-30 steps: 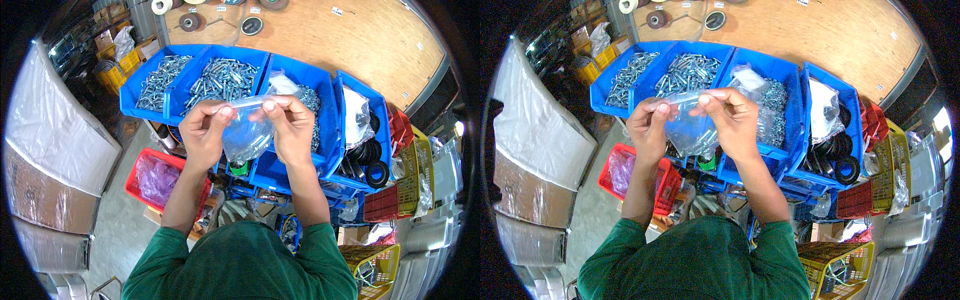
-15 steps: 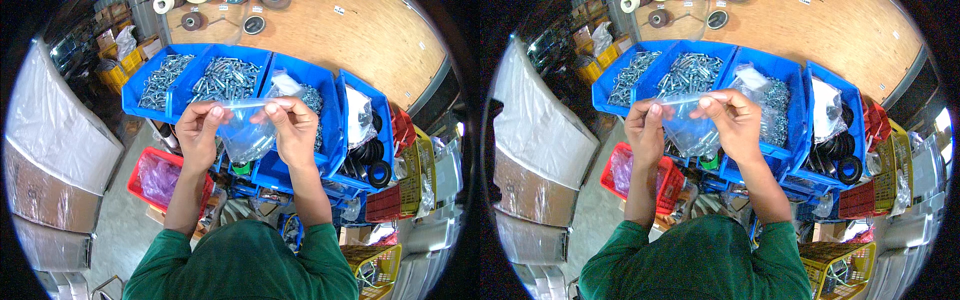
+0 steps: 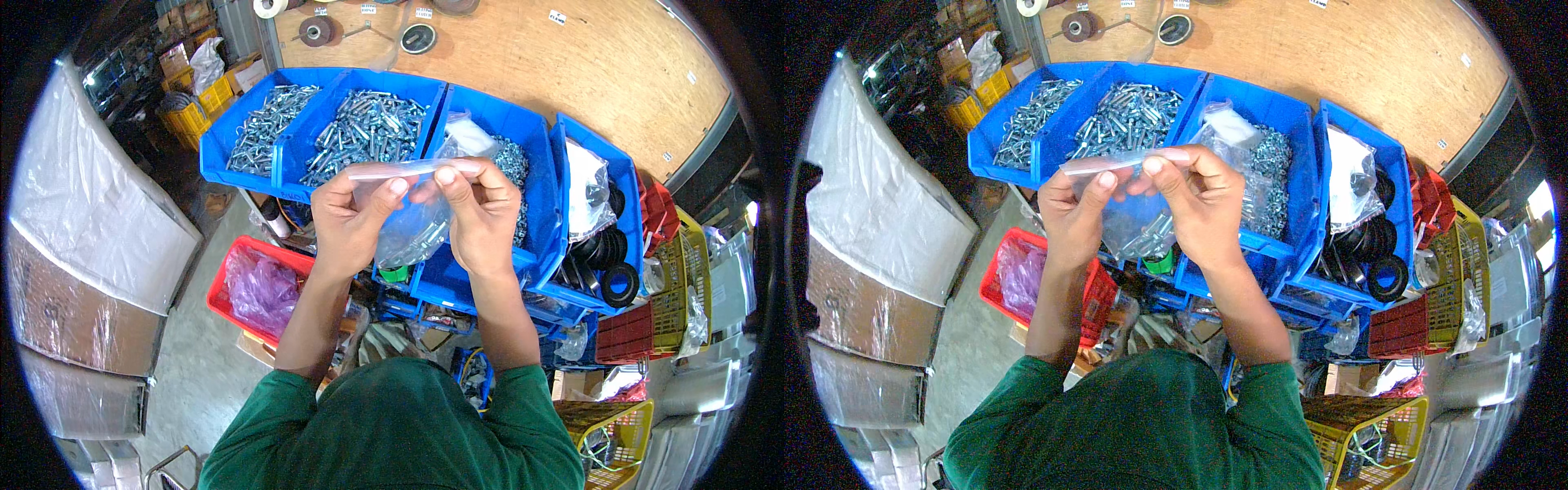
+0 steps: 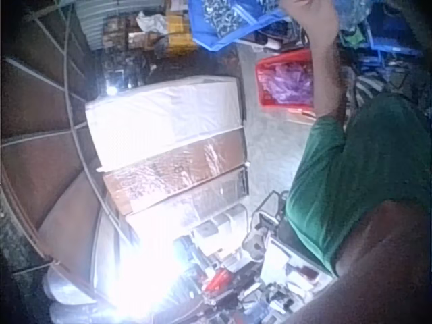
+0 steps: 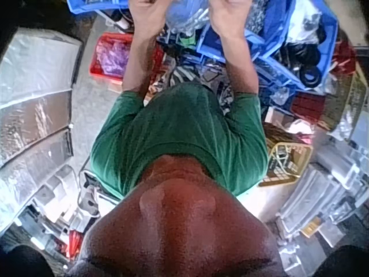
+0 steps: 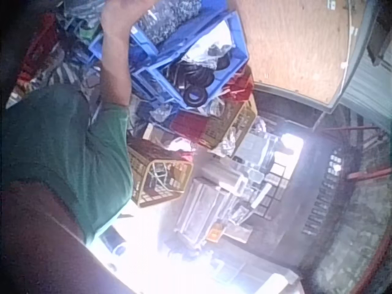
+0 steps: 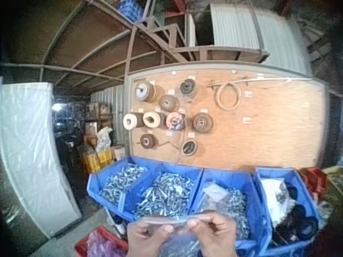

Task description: The person sorts small metal fasteners from blue bins into clear plastic bags, then moves to a table to coil a long metal cable and place it on a stainless steel surface. The person handles fasteners, plastic bags, and a metal cable throughout the sequence.

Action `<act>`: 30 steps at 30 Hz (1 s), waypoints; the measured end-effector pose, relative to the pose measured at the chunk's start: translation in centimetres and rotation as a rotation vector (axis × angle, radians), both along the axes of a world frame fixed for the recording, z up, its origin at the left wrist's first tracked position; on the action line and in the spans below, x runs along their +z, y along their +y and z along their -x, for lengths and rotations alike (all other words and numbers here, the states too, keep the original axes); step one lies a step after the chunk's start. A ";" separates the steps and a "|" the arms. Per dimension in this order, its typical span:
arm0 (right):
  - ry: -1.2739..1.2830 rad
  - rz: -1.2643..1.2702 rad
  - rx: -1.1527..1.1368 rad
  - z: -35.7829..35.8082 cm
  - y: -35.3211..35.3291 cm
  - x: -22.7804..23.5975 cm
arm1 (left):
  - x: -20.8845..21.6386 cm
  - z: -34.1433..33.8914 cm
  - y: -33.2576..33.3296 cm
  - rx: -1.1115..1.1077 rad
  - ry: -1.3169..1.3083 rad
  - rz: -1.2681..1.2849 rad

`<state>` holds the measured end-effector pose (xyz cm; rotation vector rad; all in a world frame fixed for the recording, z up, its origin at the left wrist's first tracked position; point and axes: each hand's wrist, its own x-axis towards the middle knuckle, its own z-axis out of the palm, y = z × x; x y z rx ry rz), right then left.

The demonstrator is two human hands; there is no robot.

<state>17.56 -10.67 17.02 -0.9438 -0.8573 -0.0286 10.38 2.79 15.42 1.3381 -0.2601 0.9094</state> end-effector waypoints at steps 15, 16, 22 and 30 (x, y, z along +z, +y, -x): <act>0.010 -0.005 0.017 0.4 -0.1 0.0 | 0.2 0.2 -0.3 0.050 -0.036 -0.010; 0.011 -0.010 0.017 0.5 -0.1 -0.1 | 0.2 0.2 -0.4 0.058 -0.036 -0.014; 0.000 -0.031 0.023 0.7 0.2 0.0 | 0.2 0.4 -0.4 0.069 -0.021 -0.029; -0.014 -0.063 0.012 1.0 0.2 -0.2 | 0.8 0.3 -0.9 -0.087 0.014 0.039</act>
